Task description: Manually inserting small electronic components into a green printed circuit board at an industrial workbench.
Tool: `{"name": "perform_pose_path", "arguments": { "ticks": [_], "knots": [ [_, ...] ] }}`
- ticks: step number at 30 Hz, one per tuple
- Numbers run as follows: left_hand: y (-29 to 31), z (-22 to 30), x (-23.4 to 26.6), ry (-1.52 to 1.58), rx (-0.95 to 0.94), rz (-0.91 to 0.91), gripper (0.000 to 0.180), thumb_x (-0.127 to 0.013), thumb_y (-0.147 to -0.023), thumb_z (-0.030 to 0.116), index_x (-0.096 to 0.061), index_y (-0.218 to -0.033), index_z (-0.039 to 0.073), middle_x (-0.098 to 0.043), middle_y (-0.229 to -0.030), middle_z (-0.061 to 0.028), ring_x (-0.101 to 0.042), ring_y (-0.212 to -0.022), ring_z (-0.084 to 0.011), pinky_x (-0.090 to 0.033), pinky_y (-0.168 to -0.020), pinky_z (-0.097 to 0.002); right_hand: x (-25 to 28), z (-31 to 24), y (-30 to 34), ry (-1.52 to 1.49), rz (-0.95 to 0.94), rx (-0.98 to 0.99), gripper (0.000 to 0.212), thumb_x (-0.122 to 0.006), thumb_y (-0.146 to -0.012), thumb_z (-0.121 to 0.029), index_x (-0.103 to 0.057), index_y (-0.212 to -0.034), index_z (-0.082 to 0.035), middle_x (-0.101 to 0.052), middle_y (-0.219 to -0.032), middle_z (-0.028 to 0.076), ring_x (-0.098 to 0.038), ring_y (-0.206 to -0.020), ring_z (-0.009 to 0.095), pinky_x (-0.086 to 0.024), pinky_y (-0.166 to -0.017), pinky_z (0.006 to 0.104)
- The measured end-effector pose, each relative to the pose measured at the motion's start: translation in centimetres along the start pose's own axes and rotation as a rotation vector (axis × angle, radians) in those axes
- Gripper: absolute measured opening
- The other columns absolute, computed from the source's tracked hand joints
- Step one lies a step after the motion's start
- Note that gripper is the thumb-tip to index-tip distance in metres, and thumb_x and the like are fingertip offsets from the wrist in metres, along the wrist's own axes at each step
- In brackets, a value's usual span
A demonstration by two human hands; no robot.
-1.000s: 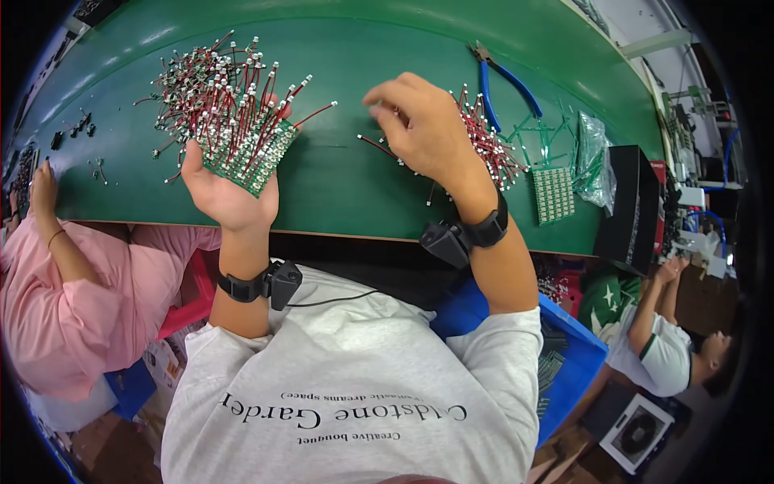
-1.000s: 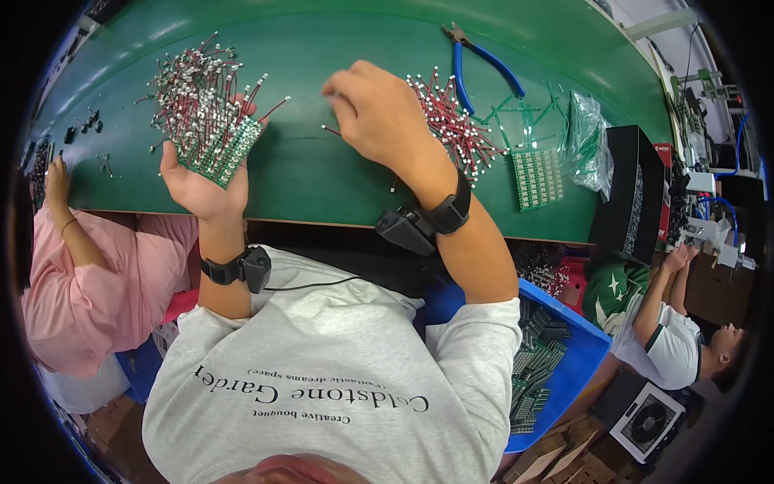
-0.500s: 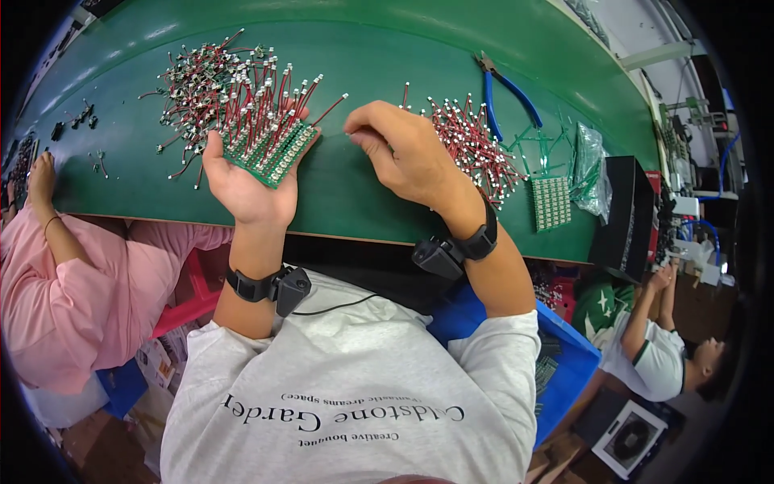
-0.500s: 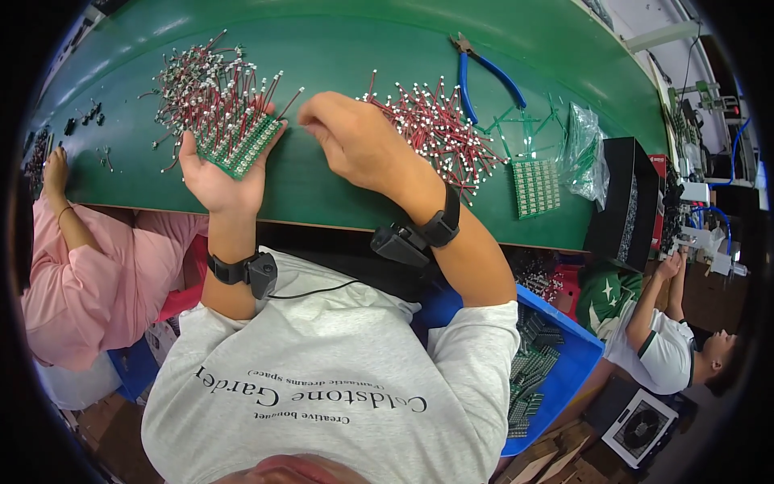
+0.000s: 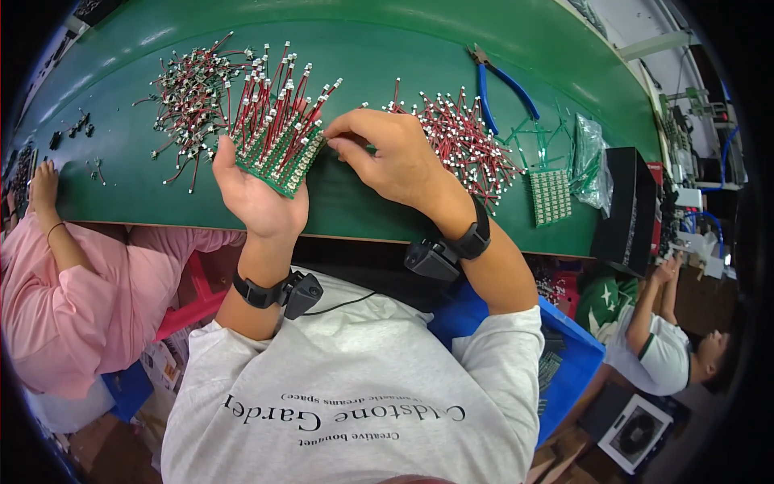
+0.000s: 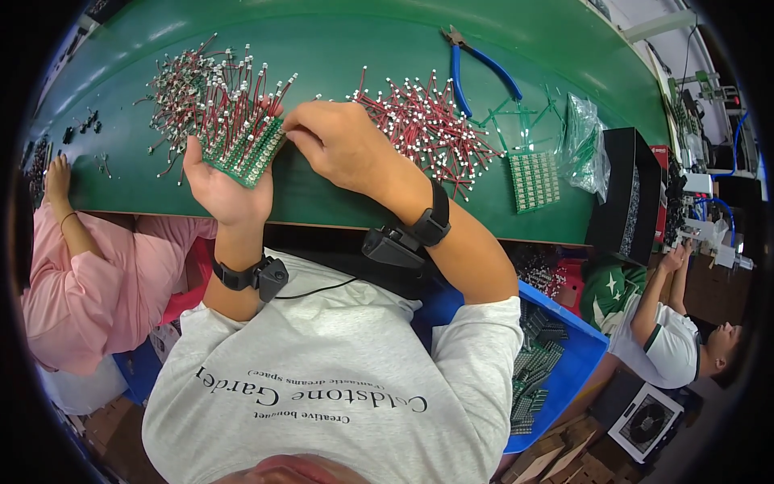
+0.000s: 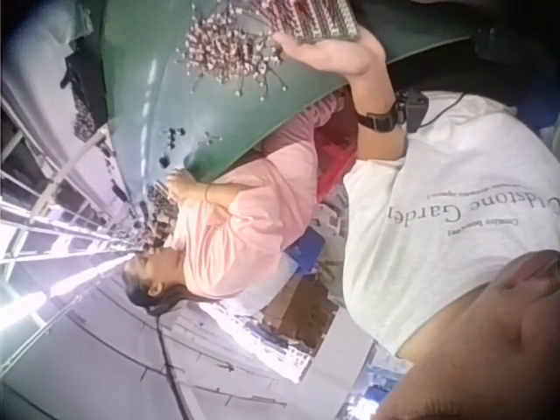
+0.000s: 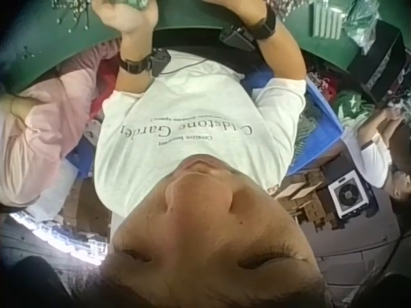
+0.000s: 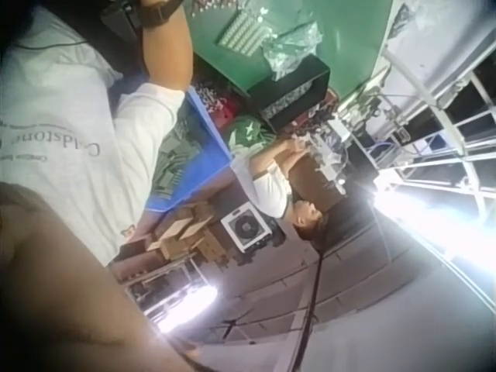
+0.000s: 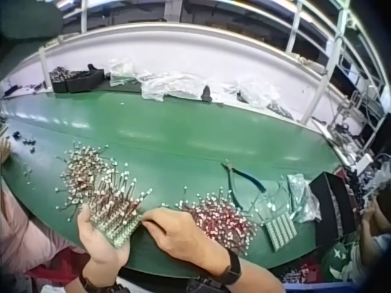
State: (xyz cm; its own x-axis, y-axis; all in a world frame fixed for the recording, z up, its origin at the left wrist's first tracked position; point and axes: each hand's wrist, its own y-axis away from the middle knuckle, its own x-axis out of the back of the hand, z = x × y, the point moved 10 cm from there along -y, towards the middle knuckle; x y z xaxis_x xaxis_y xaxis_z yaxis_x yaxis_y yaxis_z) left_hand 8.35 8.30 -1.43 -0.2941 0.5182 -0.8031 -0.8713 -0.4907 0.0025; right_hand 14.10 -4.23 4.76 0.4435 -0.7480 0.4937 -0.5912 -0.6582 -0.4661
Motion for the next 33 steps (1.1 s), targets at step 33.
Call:
{"name": "perform_pose_path", "arguments": {
  "ticks": [33],
  "knots": [
    [2.1,0.5,-4.1,-0.333,-0.178,-0.292,0.079,-0.050,-0.089,0.045,-0.025,-0.145,-0.004,-0.053,-0.129,-0.0183,-0.057,-0.115,-0.0252,-0.046,-0.099,-0.0381,-0.6,-1.4,0.8,0.287,-0.044,0.058,0.025,-0.072,-0.068,-0.002,-0.059,-0.089,-0.002,-0.058,-0.079,0.011,-0.062,-0.071,0.030,-0.051,-0.060,0.0386]
  ]
}}
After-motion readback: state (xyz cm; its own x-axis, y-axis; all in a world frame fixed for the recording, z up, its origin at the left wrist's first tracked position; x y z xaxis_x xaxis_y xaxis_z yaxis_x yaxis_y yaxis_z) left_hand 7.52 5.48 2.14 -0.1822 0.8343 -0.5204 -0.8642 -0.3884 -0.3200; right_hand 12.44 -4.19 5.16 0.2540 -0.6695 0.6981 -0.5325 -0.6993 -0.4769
